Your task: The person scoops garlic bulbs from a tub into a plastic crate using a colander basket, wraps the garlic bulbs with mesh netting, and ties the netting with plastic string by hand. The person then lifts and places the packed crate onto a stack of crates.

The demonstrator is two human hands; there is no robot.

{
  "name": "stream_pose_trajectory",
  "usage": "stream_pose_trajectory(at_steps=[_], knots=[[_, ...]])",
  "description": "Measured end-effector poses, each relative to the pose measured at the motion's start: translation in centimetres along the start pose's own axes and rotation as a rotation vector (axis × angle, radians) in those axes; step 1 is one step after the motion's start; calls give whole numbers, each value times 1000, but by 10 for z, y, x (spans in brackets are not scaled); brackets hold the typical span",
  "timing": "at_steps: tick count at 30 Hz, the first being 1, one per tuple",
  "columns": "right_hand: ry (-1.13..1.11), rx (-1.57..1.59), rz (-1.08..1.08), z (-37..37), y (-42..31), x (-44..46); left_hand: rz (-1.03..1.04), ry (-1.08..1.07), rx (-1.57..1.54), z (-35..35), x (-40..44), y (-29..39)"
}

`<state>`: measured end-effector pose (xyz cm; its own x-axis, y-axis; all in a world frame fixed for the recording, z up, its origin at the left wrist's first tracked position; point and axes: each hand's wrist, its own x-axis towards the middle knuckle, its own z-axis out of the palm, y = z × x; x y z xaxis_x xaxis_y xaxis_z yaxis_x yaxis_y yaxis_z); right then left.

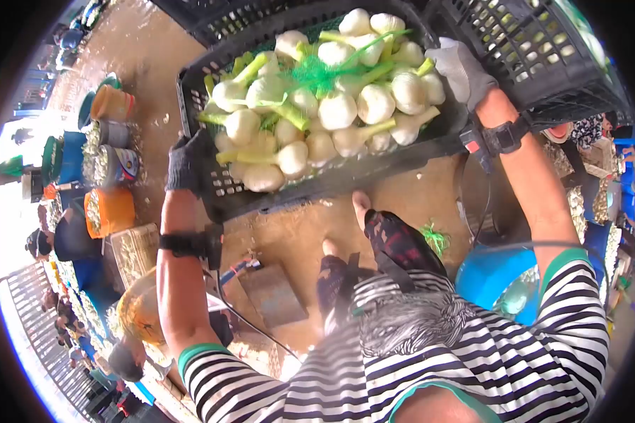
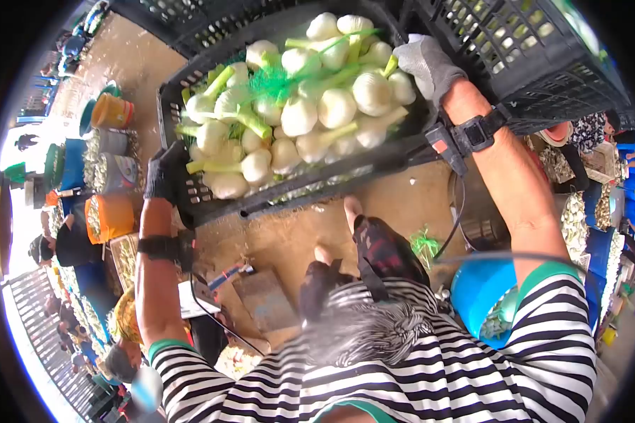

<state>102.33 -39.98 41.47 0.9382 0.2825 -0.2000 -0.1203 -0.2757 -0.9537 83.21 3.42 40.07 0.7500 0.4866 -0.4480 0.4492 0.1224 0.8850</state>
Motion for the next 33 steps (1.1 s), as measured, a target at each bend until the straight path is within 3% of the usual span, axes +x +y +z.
stream_pose_trajectory(at_steps=[1, 3, 4, 7, 8, 10, 11, 12, 13, 15, 17, 21, 25, 26, 33], knots=[[-4, -52, -15, 0, -8, -3, -3, -21, -7, 0, 4, -2], [-103, -398, -258, -7, -6, -4, 14, -52, -31, -5, 9, -4], [-88, -424, -238, -7, -9, -5, 22, -101, 7, -9, 11, -4], [-104, -39, 173, -2, -38, -29, 14, -97, 35, -8, 5, -3], [-63, -409, -146, -23, -19, -32, 39, -125, -37, -12, 5, -10], [67, -611, -238, -10, -23, -66, 170, -60, -38, -11, -28, -14], [150, -453, 7, 15, -43, -97, 238, -29, -30, -10, -44, -16], [18, -251, 97, 10, -24, -105, 220, -62, 92, -12, -58, -25], [113, -269, -145, 21, -16, -110, -61, -13, 264, -11, -66, -28], [221, -412, -149, 12, 0, -102, 2, 50, 80, -7, -63, -40], [234, -510, -183, 27, -12, -123, 23, 30, 112, -16, -54, -40], [234, -439, -34, 23, 0, -144, 78, 8, 158, -24, -57, -36], [208, -461, -114, 16, 4, -144, 212, 92, 357, -25, -60, -67], [193, -486, -164, 14, 6, -138, 95, 97, 197, -14, -98, -44], [285, -368, -141, 19, 13, -123, 155, 99, 118, -17, -70, -50]])
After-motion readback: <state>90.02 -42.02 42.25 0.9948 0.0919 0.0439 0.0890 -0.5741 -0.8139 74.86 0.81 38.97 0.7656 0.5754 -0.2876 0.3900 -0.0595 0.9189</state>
